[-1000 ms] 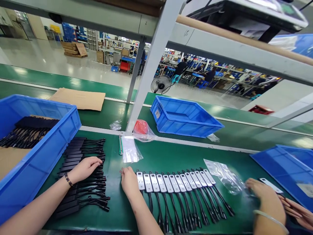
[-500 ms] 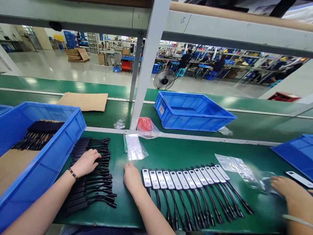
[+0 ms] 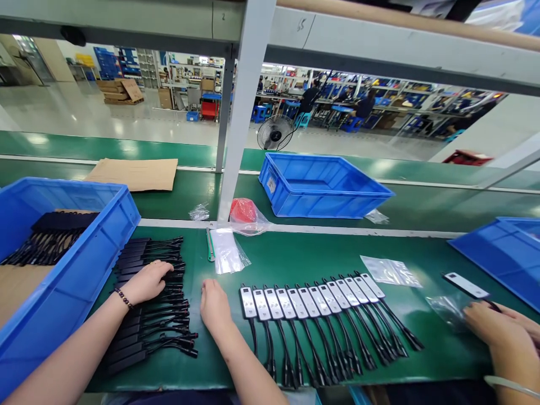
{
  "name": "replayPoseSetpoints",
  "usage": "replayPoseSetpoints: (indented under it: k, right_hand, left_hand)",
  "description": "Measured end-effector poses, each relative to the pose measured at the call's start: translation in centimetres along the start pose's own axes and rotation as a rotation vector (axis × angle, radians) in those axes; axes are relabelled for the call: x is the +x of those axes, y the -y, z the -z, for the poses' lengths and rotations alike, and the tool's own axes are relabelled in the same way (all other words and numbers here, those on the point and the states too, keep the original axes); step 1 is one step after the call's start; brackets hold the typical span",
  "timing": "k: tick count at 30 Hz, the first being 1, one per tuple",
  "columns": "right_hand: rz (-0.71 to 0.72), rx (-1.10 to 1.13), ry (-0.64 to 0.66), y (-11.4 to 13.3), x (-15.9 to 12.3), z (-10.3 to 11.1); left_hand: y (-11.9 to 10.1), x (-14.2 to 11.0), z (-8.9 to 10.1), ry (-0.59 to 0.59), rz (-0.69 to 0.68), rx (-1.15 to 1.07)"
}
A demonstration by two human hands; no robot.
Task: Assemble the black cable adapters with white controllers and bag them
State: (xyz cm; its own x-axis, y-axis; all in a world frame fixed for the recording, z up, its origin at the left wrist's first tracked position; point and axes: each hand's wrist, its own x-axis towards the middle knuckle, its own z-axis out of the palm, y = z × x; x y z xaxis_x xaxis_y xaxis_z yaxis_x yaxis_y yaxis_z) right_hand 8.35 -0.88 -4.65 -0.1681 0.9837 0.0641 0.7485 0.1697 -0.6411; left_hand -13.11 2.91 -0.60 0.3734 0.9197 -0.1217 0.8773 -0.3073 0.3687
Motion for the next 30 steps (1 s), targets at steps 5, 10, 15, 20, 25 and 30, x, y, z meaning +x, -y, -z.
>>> replayPoseSetpoints:
  k: [5,10,15,20,25,30]
  right_hand:
    - [-0.062,0.351,-0.042,0.8,0.6,-0.7]
    - [-0.24,0.789,0.037,1.8,2.3,-1.3]
    - [-0.276,0.977,-0.004,1.9,4.6,-1.0]
    - [-0.261,1.009,0.05,2.0,5.4,-1.7]
    - [-0.255,1.037,0.114,3.3,5.3,-2.8]
    - [-0.25,1.084,0.142,4.2,5.6,-3.0]
  left_hand:
    - [0.6,0.2,-0.4,-0.001,0.03,-0.181]
    - [0.7,0.6,-0.1,0.024,0.025,-0.419]
    - [0.3,1.2,0.3,0.085,0.007,-0.572]
    - [0.2,1.6,-0.2,0.101,0.031,-0.68]
    - [0.3,1.7,-0.2,0.056,0.023,-0.732]
    - [0.5,1.5,-0.5,0.038,0.043,-0.772]
